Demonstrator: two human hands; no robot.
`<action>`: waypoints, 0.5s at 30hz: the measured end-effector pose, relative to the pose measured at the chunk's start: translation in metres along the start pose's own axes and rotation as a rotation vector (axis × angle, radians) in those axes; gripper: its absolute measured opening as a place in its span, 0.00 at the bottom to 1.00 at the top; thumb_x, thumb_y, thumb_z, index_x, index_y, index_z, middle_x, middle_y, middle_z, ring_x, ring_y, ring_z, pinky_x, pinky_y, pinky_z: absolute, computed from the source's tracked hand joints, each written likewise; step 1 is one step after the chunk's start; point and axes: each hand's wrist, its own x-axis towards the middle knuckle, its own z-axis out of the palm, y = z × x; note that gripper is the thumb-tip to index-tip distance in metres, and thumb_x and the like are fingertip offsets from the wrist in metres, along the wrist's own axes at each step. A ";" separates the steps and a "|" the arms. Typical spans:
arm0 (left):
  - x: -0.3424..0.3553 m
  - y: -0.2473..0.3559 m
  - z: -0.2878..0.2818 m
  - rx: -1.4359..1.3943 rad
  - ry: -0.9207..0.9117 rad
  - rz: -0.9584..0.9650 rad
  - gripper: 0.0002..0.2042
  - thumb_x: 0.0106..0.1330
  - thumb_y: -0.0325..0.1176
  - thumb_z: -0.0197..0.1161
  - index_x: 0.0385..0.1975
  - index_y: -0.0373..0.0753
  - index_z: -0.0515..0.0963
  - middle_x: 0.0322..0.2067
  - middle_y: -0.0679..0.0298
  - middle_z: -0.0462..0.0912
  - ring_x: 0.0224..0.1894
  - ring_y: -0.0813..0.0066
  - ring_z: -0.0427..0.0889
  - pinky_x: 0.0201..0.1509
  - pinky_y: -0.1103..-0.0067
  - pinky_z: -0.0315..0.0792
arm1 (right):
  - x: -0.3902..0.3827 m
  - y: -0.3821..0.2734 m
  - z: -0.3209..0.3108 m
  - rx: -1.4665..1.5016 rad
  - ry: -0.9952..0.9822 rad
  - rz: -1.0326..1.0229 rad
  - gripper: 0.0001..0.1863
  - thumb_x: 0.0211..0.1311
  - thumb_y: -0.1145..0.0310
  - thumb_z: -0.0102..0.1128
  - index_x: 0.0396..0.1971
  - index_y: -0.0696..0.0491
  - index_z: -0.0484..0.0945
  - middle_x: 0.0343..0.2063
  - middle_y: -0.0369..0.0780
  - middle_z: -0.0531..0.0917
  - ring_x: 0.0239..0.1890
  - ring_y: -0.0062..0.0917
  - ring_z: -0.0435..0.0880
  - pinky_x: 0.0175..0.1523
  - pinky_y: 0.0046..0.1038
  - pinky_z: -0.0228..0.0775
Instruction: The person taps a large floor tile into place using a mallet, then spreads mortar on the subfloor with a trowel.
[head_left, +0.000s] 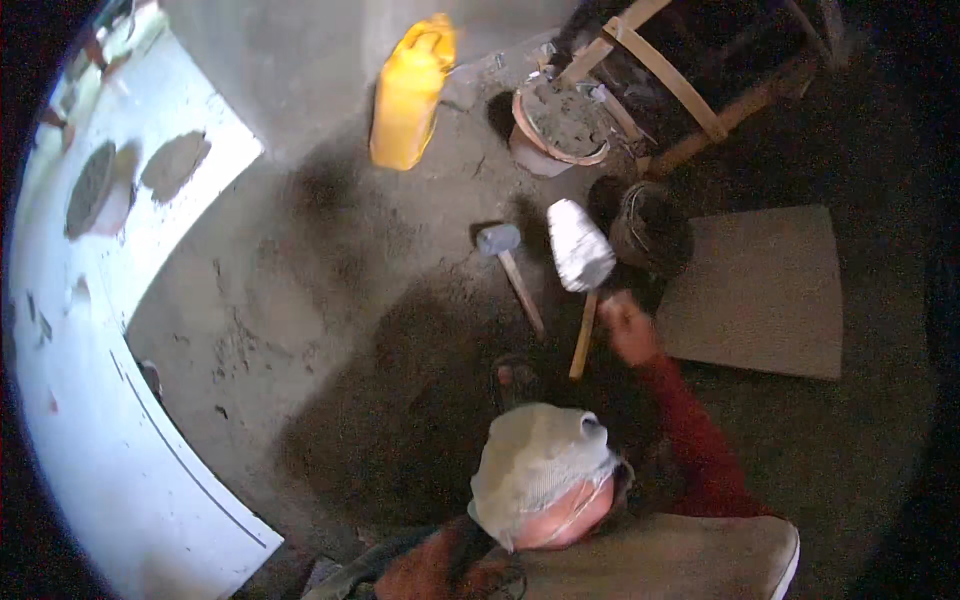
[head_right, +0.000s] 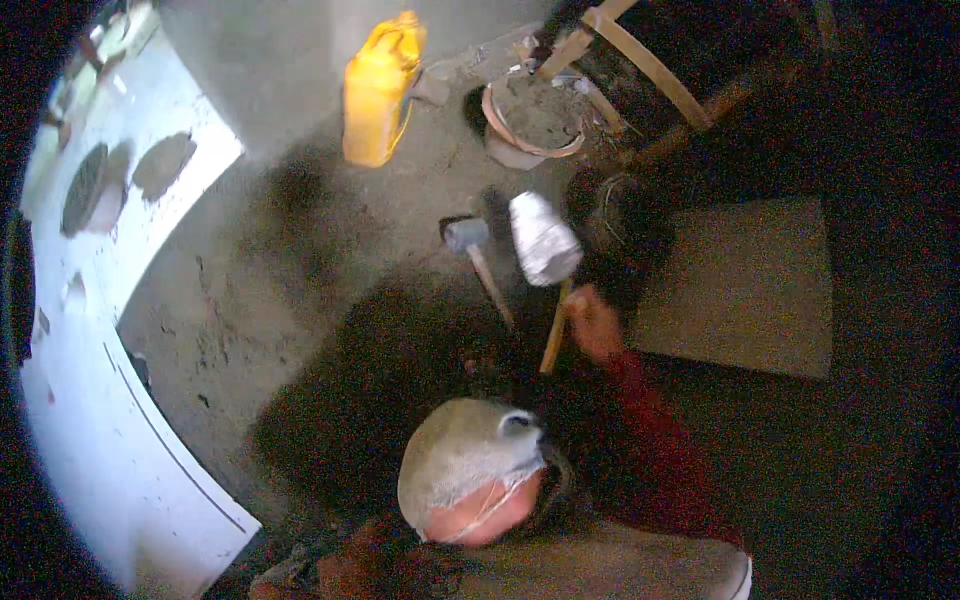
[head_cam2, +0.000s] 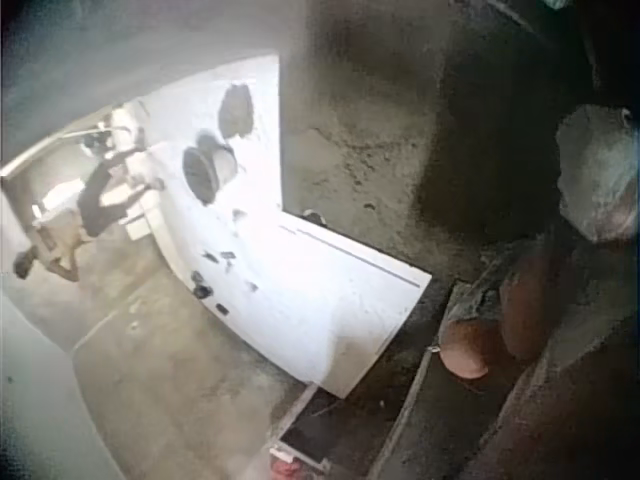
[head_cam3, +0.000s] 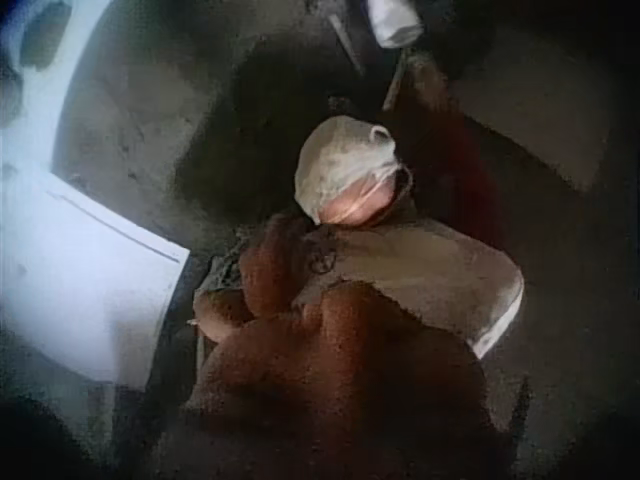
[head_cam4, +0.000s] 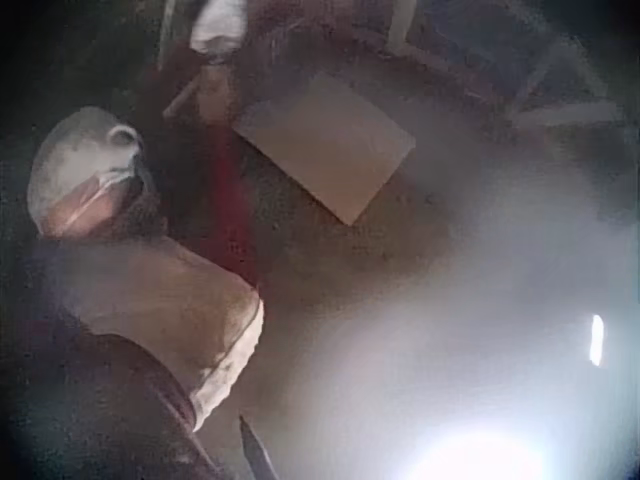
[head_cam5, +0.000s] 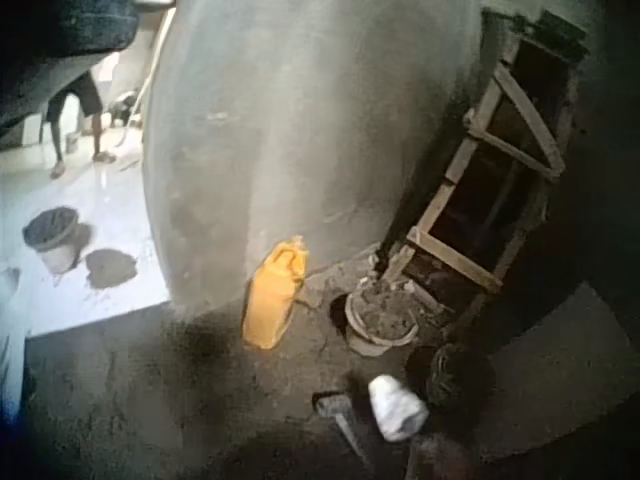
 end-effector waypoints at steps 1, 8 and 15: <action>0.007 0.002 0.001 0.029 -0.028 -0.012 0.19 0.63 0.36 0.57 0.54 0.42 0.72 0.49 0.49 0.76 0.49 0.52 0.76 0.53 0.66 0.71 | 0.017 0.015 -0.027 -0.109 0.134 -0.019 0.20 0.70 0.54 0.44 0.42 0.55 0.75 0.36 0.47 0.82 0.40 0.39 0.82 0.46 0.37 0.73; 0.049 -0.002 0.026 0.358 -0.156 0.107 0.19 0.62 0.35 0.58 0.54 0.43 0.72 0.49 0.49 0.76 0.48 0.52 0.76 0.52 0.67 0.71 | 0.260 0.067 -0.089 -0.445 0.300 -0.087 0.24 0.67 0.50 0.45 0.43 0.60 0.73 0.33 0.57 0.80 0.38 0.52 0.80 0.42 0.49 0.71; 0.051 0.002 0.018 0.029 -0.032 -0.274 0.20 0.63 0.36 0.59 0.55 0.42 0.70 0.48 0.47 0.77 0.46 0.50 0.78 0.44 0.65 0.73 | 0.346 0.062 -0.016 -0.553 -0.011 -0.231 0.21 0.67 0.54 0.45 0.44 0.59 0.74 0.31 0.56 0.81 0.37 0.53 0.80 0.40 0.50 0.71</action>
